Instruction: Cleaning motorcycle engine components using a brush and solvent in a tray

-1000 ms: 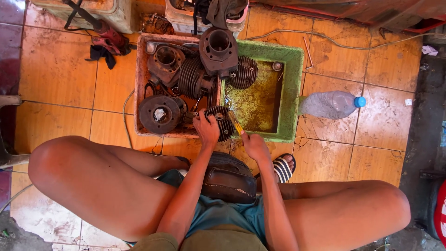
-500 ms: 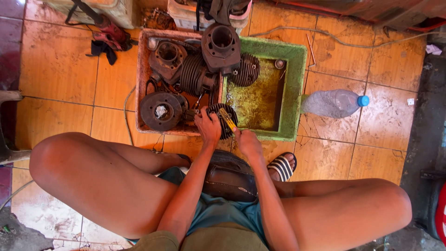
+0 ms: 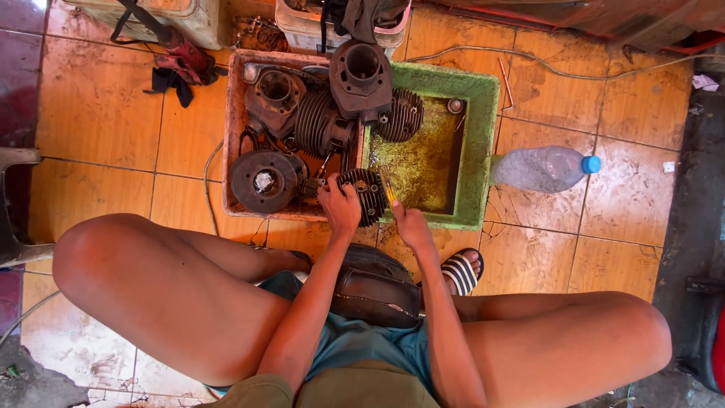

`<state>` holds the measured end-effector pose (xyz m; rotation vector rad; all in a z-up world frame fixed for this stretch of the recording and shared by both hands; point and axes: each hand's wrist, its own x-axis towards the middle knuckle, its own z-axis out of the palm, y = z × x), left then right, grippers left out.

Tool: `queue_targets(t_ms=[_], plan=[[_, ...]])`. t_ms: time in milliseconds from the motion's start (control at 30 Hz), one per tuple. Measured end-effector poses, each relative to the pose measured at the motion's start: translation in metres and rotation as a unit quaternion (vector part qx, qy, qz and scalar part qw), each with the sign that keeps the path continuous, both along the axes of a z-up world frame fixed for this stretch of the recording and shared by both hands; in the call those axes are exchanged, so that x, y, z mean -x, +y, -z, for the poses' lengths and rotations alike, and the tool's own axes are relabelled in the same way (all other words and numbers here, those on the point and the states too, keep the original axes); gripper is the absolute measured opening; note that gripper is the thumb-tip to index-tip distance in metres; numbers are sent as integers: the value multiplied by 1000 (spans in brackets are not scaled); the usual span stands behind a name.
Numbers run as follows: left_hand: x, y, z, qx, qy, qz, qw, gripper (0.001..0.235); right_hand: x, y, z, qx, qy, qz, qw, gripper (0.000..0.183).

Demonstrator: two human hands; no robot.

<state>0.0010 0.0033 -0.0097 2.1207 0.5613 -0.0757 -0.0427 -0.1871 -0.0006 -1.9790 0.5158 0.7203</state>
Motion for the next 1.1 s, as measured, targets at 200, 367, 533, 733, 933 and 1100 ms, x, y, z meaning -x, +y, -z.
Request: queue_targets(t_ms=[200, 367, 533, 733, 933, 1100], plan=[[-2, 0, 0, -15, -6, 6, 1000, 40, 0, -9, -20, 72, 25, -56, 996, 73], [-2, 0, 1, -18, -7, 9, 1000, 41, -4, 10, -15, 90, 26, -38, 995, 76], [-1, -3, 6, -27, -15, 7, 999, 40, -16, 16, -84, 151, 43, -68, 985, 71], [0, -2, -3, -31, -28, 5, 999, 39, -24, 30, -77, 178, 2, -70, 981, 69], [0, -3, -1, -23, -24, 3, 999, 39, -25, 28, -136, 267, 32, -122, 955, 57], [1, -3, -2, -27, -15, 4, 1000, 39, -44, 37, -155, 381, -3, -223, 897, 44]])
